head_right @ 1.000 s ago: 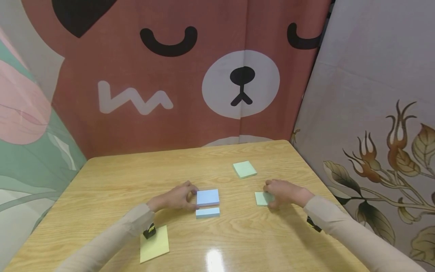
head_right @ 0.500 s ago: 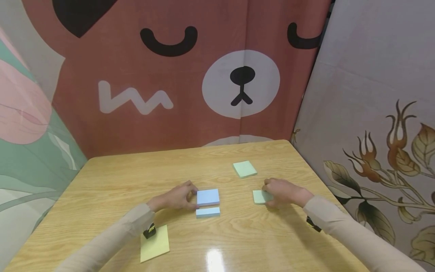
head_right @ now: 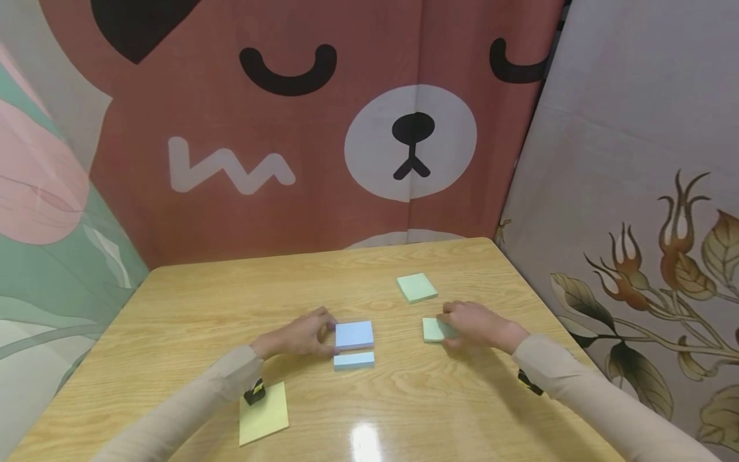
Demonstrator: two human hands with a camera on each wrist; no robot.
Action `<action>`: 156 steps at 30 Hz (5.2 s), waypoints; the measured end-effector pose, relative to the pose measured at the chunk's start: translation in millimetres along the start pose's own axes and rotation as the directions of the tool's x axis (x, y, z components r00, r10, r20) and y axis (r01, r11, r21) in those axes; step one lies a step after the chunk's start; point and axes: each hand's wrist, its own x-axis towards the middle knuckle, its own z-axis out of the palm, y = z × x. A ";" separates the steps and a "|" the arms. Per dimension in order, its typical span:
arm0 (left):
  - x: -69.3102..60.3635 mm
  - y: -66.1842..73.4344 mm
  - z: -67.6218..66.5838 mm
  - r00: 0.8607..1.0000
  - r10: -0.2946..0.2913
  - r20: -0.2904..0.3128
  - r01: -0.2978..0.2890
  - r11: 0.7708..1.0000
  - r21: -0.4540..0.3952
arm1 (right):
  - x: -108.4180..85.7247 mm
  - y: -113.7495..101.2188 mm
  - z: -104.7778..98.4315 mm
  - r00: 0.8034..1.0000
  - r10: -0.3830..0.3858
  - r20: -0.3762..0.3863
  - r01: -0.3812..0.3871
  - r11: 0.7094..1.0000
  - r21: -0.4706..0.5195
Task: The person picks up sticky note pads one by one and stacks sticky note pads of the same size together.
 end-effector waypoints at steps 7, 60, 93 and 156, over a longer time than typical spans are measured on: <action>-0.2 2.1 -0.7 1.000 -0.009 0.006 0.009 1.000 0.014 | 3.6 -2.3 1.2 0.999 -0.028 -0.018 0.028 1.000 0.009; -0.4 3.3 -1.8 1.000 0.016 -0.006 -0.015 1.000 0.009 | 54.9 -31.8 7.8 0.967 -0.173 -0.189 0.165 0.984 -0.061; 2.4 3.7 -1.3 1.000 -0.002 -0.013 0.003 1.000 0.028 | 92.2 -58.5 2.0 0.947 -0.236 -0.218 0.239 0.971 -0.014; 2.5 3.4 -0.5 1.000 0.016 -0.013 -0.015 0.998 0.063 | 122.7 -84.8 12.4 0.949 -0.275 -0.152 0.271 0.961 -0.048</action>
